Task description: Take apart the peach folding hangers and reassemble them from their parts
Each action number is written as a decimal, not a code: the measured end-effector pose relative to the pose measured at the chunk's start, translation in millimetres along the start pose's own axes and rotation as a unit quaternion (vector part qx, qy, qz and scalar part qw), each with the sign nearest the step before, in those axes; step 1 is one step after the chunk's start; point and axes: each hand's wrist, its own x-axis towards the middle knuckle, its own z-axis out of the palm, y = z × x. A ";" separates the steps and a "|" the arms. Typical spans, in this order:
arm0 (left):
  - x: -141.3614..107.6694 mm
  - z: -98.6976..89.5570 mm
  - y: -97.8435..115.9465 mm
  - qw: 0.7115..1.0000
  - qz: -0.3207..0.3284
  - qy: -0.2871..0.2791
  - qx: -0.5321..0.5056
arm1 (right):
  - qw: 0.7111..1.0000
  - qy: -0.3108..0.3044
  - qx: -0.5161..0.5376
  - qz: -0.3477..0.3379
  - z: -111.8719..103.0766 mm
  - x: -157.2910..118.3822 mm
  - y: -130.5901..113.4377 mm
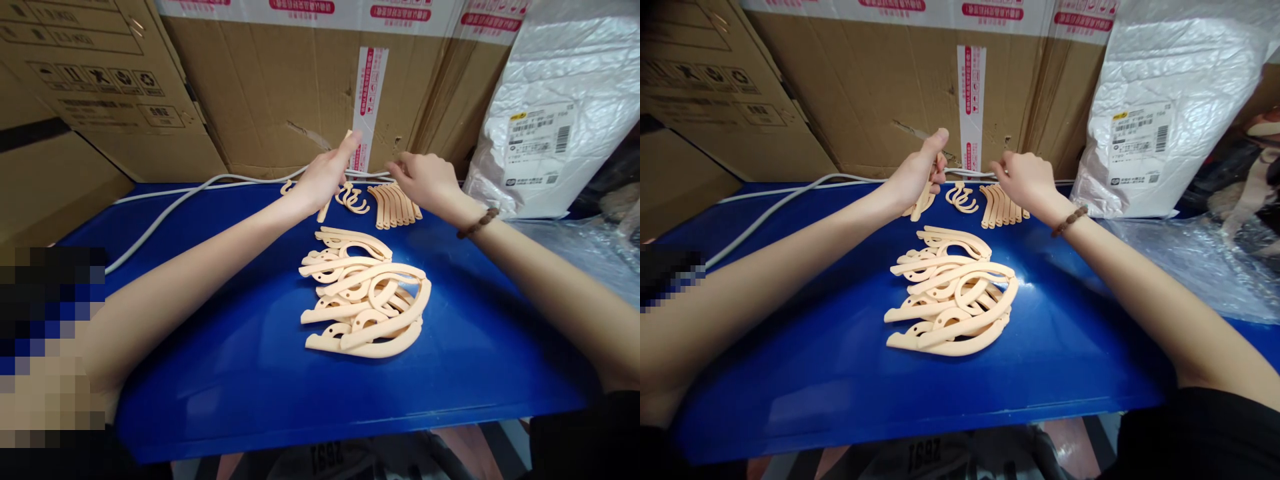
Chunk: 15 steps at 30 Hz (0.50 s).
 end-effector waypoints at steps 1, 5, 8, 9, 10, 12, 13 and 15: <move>-2.2 0.5 1.1 1.000 0.016 -0.006 0.004 | 0.997 0.000 0.077 -0.030 -3.5 -3.7 -10.0; -14.8 6.1 9.2 0.997 0.060 0.021 0.041 | 0.916 -0.064 0.385 -0.090 -19.5 -23.8 -49.6; -20.1 7.7 17.6 0.994 0.082 0.061 0.034 | 0.873 -0.077 0.474 -0.088 -25.3 -31.6 -60.1; -20.4 6.9 20.2 0.993 0.089 0.067 0.022 | 0.866 -0.072 0.488 -0.082 -25.1 -30.6 -58.5; -20.3 5.5 22.4 0.993 0.095 0.073 0.009 | 0.864 -0.060 0.494 -0.075 -24.0 -27.8 -54.8; -19.6 2.2 25.8 0.991 0.099 0.086 -0.009 | 0.871 -0.020 0.485 -0.069 -21.1 -18.6 -43.5; -19.5 1.1 26.9 0.991 0.097 0.089 -0.010 | 0.881 0.008 0.468 -0.072 -19.9 -13.5 -37.4; -20.0 1.1 28.1 0.991 0.092 0.095 -0.005 | 0.908 0.062 0.405 -0.087 -19.4 -5.3 -27.0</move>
